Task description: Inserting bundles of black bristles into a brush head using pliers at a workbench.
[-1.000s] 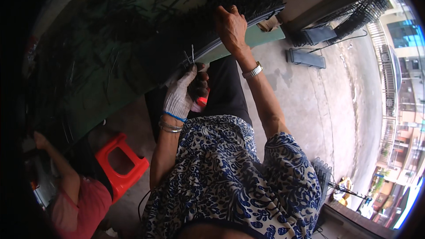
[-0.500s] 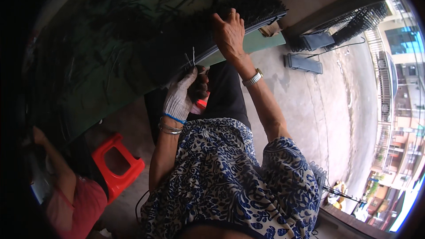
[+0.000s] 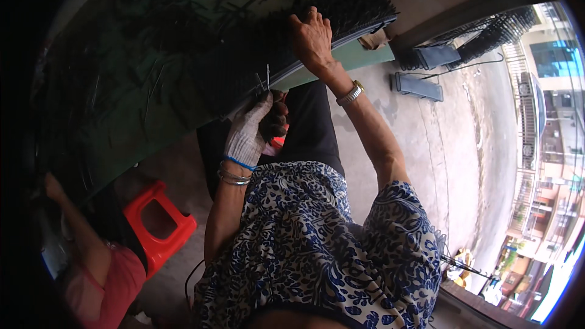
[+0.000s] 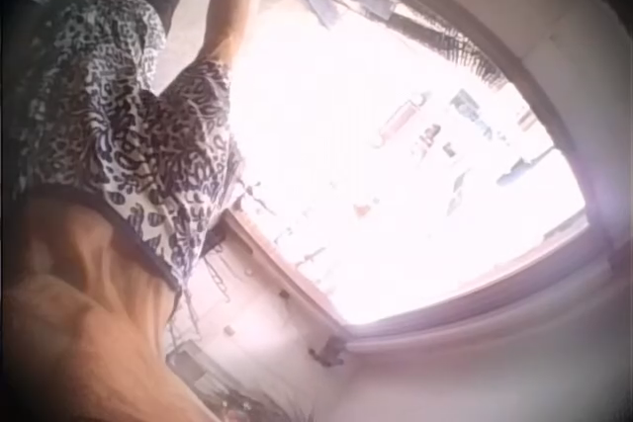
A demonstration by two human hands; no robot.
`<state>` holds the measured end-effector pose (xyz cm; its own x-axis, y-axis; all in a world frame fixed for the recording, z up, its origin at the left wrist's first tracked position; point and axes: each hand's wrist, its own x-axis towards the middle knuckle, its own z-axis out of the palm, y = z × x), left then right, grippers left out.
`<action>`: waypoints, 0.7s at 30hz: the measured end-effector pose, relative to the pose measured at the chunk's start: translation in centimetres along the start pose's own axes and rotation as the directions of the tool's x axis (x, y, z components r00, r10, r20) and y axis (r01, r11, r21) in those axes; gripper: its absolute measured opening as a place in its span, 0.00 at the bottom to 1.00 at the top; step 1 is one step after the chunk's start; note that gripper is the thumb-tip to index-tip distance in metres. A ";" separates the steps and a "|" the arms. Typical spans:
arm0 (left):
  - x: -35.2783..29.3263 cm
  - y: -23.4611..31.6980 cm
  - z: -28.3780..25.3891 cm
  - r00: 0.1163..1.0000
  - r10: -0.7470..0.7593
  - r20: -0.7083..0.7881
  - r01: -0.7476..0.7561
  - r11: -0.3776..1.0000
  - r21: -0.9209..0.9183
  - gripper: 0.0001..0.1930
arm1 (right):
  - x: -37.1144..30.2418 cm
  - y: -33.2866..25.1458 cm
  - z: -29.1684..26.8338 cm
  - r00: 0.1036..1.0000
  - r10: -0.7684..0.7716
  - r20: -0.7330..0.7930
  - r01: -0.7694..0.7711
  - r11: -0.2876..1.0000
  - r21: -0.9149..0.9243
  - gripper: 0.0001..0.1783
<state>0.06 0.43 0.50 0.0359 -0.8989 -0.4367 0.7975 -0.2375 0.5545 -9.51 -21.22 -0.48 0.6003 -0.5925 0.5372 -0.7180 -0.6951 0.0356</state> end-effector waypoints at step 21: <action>0.8 -0.4 -0.3 0.999 -0.047 -0.012 0.047 0.998 -0.030 0.14 | 0.6 0.3 0.0 0.993 0.065 0.094 -0.077 0.990 0.122 0.11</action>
<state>-0.09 -0.07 -0.29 0.0058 -0.8821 -0.4710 0.8163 -0.2679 0.5118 -9.32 -21.77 -0.12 0.5826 -0.6722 0.4570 -0.7134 -0.6923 -0.1088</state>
